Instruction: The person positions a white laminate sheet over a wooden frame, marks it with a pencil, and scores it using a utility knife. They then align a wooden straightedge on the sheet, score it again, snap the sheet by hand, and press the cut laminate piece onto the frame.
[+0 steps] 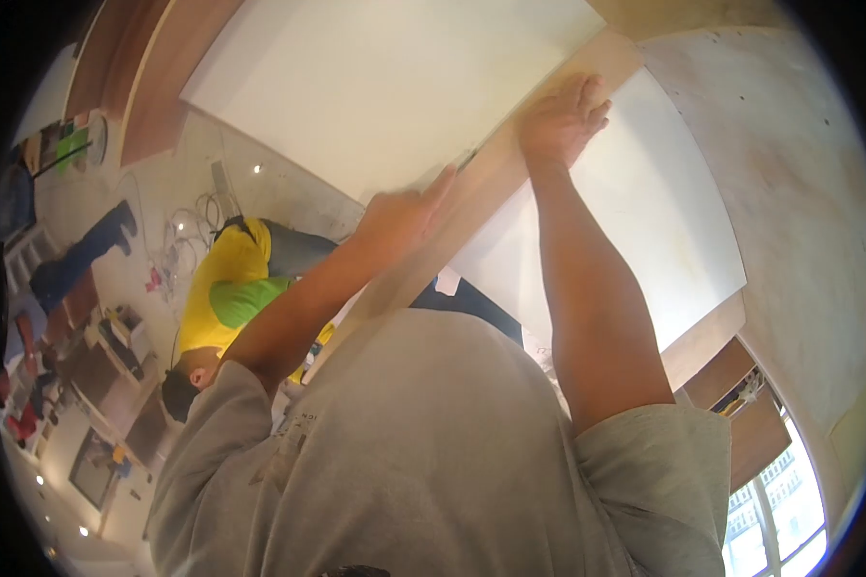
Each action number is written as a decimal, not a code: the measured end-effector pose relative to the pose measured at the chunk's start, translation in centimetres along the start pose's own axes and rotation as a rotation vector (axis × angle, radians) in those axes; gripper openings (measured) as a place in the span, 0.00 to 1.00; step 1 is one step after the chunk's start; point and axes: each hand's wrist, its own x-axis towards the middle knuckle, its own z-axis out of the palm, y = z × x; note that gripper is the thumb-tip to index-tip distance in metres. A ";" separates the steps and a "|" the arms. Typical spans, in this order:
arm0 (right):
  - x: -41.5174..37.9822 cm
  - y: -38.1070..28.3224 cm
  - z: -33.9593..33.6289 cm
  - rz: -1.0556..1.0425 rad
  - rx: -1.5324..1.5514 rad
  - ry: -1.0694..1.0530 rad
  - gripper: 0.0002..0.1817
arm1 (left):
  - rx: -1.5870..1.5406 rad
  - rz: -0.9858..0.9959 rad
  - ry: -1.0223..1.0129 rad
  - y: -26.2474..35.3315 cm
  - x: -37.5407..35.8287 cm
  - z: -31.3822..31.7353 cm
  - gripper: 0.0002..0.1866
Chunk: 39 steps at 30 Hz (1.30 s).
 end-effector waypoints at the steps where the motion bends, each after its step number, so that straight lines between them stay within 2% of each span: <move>1: 0.0 -0.2 0.1 0.010 -0.004 -0.002 0.31 | -0.027 -0.001 0.014 -0.6 -1.8 0.6 0.37; 7: -0.1 -0.2 -0.4 -0.014 0.001 -0.001 0.31 | 0.017 -0.014 0.063 -2.8 -12.0 4.0 0.35; 10: -0.4 0.2 0.0 -0.099 -0.050 0.062 0.29 | 0.131 -0.152 -0.139 -3.3 -17.0 3.9 0.35; 13: -0.1 0.0 0.1 -0.050 -0.013 0.068 0.29 | 0.034 -0.125 -0.055 -3.0 -17.8 2.0 0.35; 16: -0.1 -0.3 -0.2 -0.017 0.026 0.059 0.29 | 0.024 -0.060 0.105 -1.5 -13.6 0.7 0.34; 18: 0.1 -0.1 0.4 -0.024 0.026 0.055 0.29 | -0.058 -0.028 0.199 -1.1 -7.4 0.9 0.35; 23: 0.0 0.1 0.2 -0.026 0.049 0.043 0.30 | -0.025 0.014 0.167 1.5 10.2 -2.9 0.32; 26: -0.3 -0.3 -0.5 -0.022 0.096 0.037 0.31 | -0.089 0.061 0.216 3.8 16.8 -3.7 0.28; 29: -0.4 -0.5 -0.7 -0.011 0.106 0.029 0.32 | -0.056 0.011 0.098 5.2 19.6 -5.9 0.27; 33: 0.0 0.0 -0.1 -0.020 0.066 0.025 0.32 | -0.061 0.025 0.077 4.1 16.9 -4.5 0.26; 35: -0.1 0.3 0.3 -0.018 0.055 0.028 0.31 | -0.107 0.021 0.074 2.2 12.2 -2.4 0.26; 37: 0.0 0.4 0.5 -0.019 0.072 0.051 0.30 | -0.099 -0.040 -0.049 0.8 7.4 -0.9 0.26; 39: 0.0 0.5 0.4 -0.017 0.049 0.050 0.29 | -0.110 -0.003 -0.055 0.1 1.6 -0.8 0.26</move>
